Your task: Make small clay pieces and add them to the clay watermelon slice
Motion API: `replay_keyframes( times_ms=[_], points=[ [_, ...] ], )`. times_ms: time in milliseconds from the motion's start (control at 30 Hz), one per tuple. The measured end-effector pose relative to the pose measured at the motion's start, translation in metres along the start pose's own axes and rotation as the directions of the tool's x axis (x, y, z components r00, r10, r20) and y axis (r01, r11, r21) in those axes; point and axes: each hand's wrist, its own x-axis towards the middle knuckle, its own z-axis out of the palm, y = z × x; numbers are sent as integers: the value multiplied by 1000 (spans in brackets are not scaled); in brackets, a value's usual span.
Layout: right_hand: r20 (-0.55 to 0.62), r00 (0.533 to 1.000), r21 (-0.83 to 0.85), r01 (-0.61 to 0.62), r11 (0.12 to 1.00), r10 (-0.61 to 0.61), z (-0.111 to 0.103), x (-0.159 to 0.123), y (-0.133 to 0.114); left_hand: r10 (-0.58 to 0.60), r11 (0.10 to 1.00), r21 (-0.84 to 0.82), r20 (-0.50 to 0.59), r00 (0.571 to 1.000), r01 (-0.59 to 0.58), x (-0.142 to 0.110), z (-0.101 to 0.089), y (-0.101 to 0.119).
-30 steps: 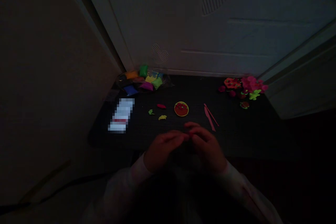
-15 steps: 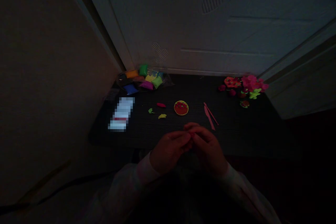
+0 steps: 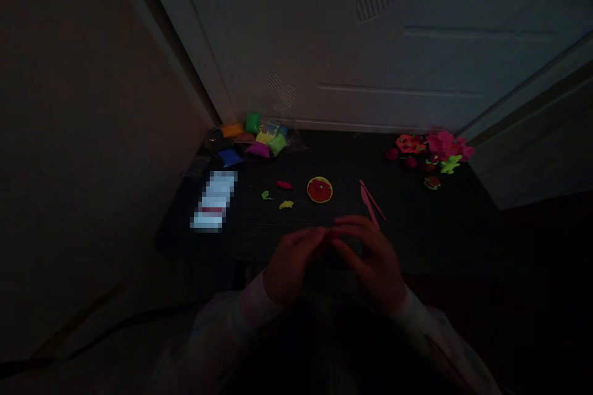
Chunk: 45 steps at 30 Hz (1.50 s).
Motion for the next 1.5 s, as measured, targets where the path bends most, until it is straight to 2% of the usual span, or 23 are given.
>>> replay_keyframes(
  times_ms=[133, 267, 367, 433, 500, 567, 633, 667, 700, 767, 800, 867, 933, 1067, 1133, 1500],
  points=[
    [-17, 999, -39, 27, 999, -27, 2, 0, 4, -83, 979, -184, 38, 996, 89, -2, 2, 6],
    [-33, 997, -80, 61, 995, -63, 4, -1, 9, -236, 885, -389, 102, 966, 257, -3, 7, 14],
    [-46, 995, -112, 78, 991, -83, 5, -1, 15, -259, 865, -408, 133, 957, 291, -1, 9, 15],
    [-49, 995, -140, 73, 987, -81, 6, 1, 22, -241, 889, -374, 108, 964, 264, 1, 7, 13],
    [-57, 997, -180, 40, 983, -51, 6, 4, 34, -175, 945, -272, 47, 983, 181, 3, 2, 9],
    [-76, 997, -255, -15, 967, -4, 5, 9, 49, -44, 995, -90, -35, 998, 41, 8, -7, 6],
    [-60, 997, -358, -65, 932, 47, 6, 15, 63, 122, 987, 119, -148, 981, -105, 15, -20, 6],
    [-37, 997, -394, -81, 916, 72, 6, 18, 69, 186, 958, 251, -177, 966, -138, 19, -28, 8],
    [-29, 996, -409, -87, 908, 82, 7, 20, 75, 262, 903, 394, -186, 947, -172, 24, -36, 9],
    [-12, 995, -427, -91, 900, 95, 9, 23, 82, 458, 739, 631, -212, 863, -237, 33, -52, 13],
    [-9, 995, -429, -90, 899, 96, 11, 24, 84, 552, 640, 724, -199, 810, -258, 37, -60, 15],
    [-1, 995, -438, -91, 895, 100, 14, 25, 87, 658, 483, 837, -154, 737, -257, 44, -74, 17],
    [7, 994, -445, -92, 891, 106, 16, 25, 89, 691, 403, 878, -107, 715, -258, 48, -86, 16],
    [3, 992, -470, -108, 876, 124, 17, 24, 92, 754, 328, 913, -98, 649, -243, 49, -101, 11],
    [-1, 991, -482, -119, 868, 135, 16, 23, 93, 770, 304, 923, -91, 632, -238, 48, -105, 10],
    [16, 990, -505, -113, 856, 140, 11, 18, 91, 759, 287, 935, -91, 644, -206, 46, -108, 11]
  ],
)
